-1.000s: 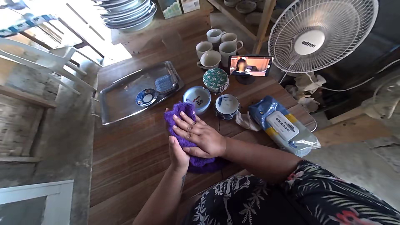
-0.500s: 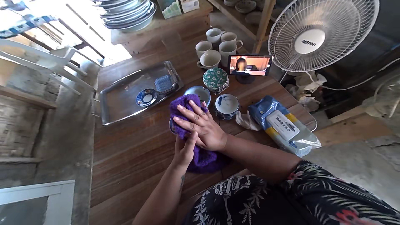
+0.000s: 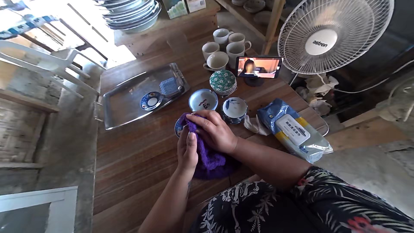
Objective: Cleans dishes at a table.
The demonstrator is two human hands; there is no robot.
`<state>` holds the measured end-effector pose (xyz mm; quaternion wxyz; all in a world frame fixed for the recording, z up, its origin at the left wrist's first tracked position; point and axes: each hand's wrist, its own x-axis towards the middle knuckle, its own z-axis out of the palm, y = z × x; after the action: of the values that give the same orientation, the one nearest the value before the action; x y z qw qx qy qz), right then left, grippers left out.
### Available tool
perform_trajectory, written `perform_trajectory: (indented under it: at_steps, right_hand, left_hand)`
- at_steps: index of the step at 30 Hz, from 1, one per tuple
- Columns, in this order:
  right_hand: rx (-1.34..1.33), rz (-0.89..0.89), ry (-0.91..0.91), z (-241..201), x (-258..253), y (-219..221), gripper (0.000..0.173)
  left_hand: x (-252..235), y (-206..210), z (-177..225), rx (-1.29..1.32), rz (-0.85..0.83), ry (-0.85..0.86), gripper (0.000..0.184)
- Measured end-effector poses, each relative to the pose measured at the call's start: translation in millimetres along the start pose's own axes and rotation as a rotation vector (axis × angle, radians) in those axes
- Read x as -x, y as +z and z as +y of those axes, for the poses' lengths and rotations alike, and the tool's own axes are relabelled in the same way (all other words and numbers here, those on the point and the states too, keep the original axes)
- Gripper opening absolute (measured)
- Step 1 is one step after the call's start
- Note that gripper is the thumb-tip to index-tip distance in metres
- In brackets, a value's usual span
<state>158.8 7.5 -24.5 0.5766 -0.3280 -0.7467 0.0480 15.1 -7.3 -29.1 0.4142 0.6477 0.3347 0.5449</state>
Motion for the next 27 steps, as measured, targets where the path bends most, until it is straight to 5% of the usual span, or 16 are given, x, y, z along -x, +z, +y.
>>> perform_trajectory:
  at_steps: [11,27]
  right_hand:
    - [-0.096,0.051,0.079,1.8,-0.5,-0.5,0.033]
    - [0.047,-0.151,0.311,3.6,-1.2,-9.3,0.038]
  left_hand:
    - [-2.1,-8.7,-3.1,-0.156,0.132,0.140,0.042]
    - [-9.4,-14.1,-2.2,-0.234,0.005,0.230,0.042]
